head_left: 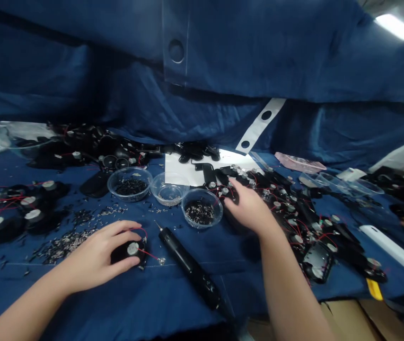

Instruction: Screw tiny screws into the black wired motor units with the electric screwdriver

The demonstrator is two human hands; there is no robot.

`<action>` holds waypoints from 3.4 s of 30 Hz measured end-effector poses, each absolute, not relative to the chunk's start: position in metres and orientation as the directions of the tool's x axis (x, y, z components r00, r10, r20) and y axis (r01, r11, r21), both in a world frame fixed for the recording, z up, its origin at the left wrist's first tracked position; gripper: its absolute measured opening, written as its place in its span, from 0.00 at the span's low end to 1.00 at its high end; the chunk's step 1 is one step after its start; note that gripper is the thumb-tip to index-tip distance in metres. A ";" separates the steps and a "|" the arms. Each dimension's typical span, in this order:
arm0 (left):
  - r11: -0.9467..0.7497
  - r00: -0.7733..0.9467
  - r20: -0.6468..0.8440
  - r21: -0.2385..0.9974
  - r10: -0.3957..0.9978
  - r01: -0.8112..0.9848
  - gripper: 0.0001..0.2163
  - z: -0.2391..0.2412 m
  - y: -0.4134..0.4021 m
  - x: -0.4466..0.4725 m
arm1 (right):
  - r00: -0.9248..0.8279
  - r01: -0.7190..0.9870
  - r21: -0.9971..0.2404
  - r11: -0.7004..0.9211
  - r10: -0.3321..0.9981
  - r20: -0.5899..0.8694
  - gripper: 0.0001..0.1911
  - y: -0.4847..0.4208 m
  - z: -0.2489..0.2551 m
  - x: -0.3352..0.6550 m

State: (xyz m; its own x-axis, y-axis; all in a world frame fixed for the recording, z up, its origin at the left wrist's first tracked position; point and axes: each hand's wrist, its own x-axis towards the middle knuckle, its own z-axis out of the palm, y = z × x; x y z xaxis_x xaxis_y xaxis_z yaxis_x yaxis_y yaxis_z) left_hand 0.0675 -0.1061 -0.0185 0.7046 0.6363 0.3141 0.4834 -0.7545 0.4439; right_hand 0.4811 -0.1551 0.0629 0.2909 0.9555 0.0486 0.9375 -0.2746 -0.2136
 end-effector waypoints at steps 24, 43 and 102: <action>-0.742 0.749 0.239 0.492 0.618 0.455 0.12 -0.019 -0.103 0.062 | 0.246 0.966 -0.108 -0.234 0.962 0.119 0.30 -0.080 0.079 0.460; -0.867 0.878 0.256 -0.197 0.404 0.457 0.04 0.010 -0.024 0.169 | -0.352 0.933 0.191 0.304 0.882 0.313 0.13 -0.165 -0.009 0.409; -0.679 0.552 0.396 0.415 0.734 0.606 0.14 0.026 -0.041 0.074 | -0.868 0.482 0.193 0.855 0.434 0.242 0.11 -0.215 0.014 0.407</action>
